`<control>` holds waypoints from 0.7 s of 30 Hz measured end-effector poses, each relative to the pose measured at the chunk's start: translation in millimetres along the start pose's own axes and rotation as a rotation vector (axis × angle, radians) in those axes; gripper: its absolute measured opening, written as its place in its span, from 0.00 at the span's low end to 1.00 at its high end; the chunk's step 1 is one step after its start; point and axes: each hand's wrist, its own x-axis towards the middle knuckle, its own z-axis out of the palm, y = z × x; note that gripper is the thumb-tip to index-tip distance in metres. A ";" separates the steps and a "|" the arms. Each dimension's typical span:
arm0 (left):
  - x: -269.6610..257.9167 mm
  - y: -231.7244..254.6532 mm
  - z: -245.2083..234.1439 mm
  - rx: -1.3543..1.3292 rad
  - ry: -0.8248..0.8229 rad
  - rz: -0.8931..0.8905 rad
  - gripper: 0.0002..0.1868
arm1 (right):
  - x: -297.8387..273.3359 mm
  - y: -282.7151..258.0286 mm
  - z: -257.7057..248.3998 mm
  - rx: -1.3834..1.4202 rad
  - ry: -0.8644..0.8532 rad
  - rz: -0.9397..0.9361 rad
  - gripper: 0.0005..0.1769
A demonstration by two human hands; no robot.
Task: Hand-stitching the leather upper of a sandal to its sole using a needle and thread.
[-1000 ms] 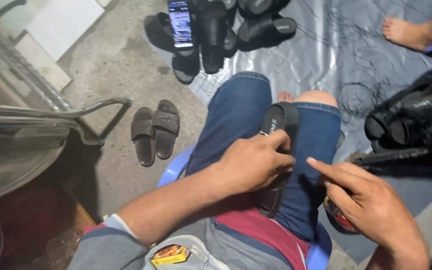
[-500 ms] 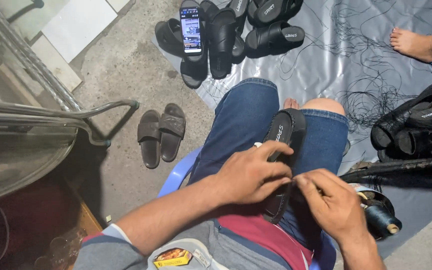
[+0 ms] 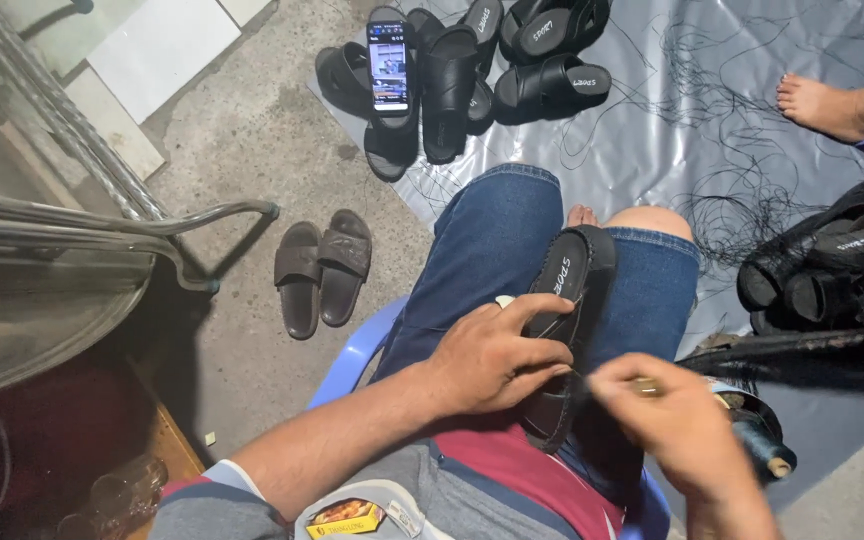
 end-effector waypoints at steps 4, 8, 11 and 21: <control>3.8 -3.0 -3.9 -0.102 -0.011 0.030 0.05 | 31.7 169.0 -151.1 1.420 -0.194 -0.410 0.55; 8.9 -6.5 -12.1 -0.101 -0.037 -0.014 0.06 | 13.0 111.6 -127.6 1.026 0.062 -0.604 0.45; 18.7 -3.6 -32.4 -0.267 -0.161 -0.035 0.09 | 13.7 43.1 -86.9 0.397 0.330 -0.801 0.30; 37.6 -14.4 -57.4 0.171 -0.627 -0.211 0.13 | 19.4 -6.2 3.5 -0.317 0.166 -0.566 0.05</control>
